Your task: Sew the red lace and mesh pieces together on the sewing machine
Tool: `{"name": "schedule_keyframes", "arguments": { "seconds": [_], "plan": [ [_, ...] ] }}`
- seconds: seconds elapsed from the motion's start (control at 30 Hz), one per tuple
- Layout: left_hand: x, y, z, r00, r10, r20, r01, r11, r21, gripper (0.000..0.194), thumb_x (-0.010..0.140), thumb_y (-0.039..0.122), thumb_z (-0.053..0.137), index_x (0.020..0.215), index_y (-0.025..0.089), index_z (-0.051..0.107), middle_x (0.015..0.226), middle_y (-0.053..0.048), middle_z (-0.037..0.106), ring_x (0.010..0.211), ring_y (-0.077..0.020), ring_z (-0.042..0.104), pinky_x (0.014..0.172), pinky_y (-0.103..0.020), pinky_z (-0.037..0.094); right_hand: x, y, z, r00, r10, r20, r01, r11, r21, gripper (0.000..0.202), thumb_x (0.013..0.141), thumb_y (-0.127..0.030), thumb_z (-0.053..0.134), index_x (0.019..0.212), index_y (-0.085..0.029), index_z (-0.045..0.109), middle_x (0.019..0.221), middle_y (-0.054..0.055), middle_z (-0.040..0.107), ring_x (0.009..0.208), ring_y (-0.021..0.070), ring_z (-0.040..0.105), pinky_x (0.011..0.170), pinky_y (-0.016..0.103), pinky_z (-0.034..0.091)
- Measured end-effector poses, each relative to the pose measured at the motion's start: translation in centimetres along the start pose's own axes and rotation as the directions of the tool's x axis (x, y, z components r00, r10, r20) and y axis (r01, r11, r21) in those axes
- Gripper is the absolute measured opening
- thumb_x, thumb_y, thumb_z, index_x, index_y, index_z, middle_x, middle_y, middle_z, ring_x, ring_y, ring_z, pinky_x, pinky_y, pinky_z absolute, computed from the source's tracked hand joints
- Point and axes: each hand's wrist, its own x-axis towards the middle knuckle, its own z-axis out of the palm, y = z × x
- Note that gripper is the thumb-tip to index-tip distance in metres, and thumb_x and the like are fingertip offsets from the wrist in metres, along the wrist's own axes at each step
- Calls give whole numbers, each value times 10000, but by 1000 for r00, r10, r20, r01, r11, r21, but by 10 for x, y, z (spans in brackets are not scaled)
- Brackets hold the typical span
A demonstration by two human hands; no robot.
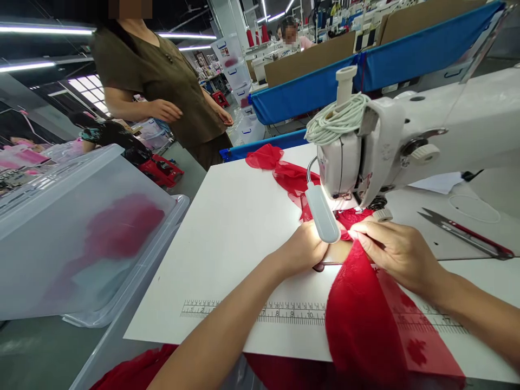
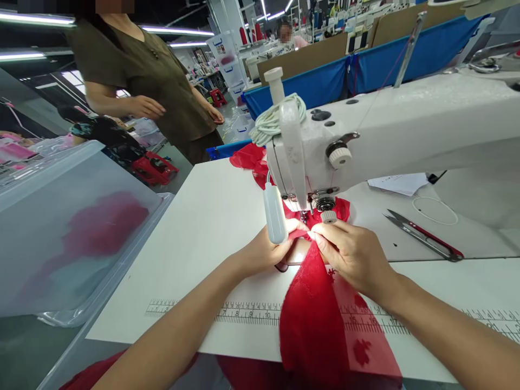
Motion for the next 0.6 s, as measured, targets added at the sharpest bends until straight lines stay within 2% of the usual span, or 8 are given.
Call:
{"name": "schedule_keyframes", "arguments": {
  "seconds": [0.13,0.23,0.3,0.43,0.5,0.6],
  "plan": [
    [0,3,5,1000,15,-16,-15,1000,13,164,975,268,524,921,207,666,780,-18,656,762,-192,643,680,-333,556,0,-1,0,1000,9,15,-9,1000,4,327,1058,-270,424,798,-222,617,734,6,671,597,132,574,569,278,409],
    [-1,4,12,996,-20,-92,21,1000,12,255,989,314,548,780,191,625,717,-11,610,722,-178,611,662,-315,529,-1,-1,0,999,-29,15,29,1000,-5,319,1063,-311,429,808,-221,599,695,-12,625,562,118,534,555,268,399],
    [-2,3,14,994,-14,-105,17,1000,23,318,1015,292,513,728,186,598,713,-10,597,718,-168,599,670,-303,514,-3,0,0,998,-60,25,60,998,-10,256,1047,-336,461,862,-220,593,754,-1,655,582,122,552,541,264,397],
    [-3,1,8,999,31,-36,-28,997,66,292,1039,214,453,815,188,639,764,-4,619,740,-156,597,695,-288,499,-3,2,-1,994,-89,58,93,992,-81,126,994,-247,486,984,-208,606,835,26,705,627,155,613,529,276,402],
    [-4,3,4,999,35,-17,-33,998,59,267,1039,189,445,866,191,648,780,0,631,747,-154,594,702,-285,498,-2,1,-2,993,-110,44,114,990,-83,148,988,-197,478,978,-207,626,825,25,707,650,158,633,545,274,412],
    [-4,6,-3,999,39,26,-40,998,42,282,1039,174,432,850,195,640,755,2,637,759,-160,596,715,-285,500,0,-2,-2,995,-100,19,101,995,-26,174,1012,-209,486,943,-209,646,806,11,695,650,139,620,569,258,430]
  ]
}}
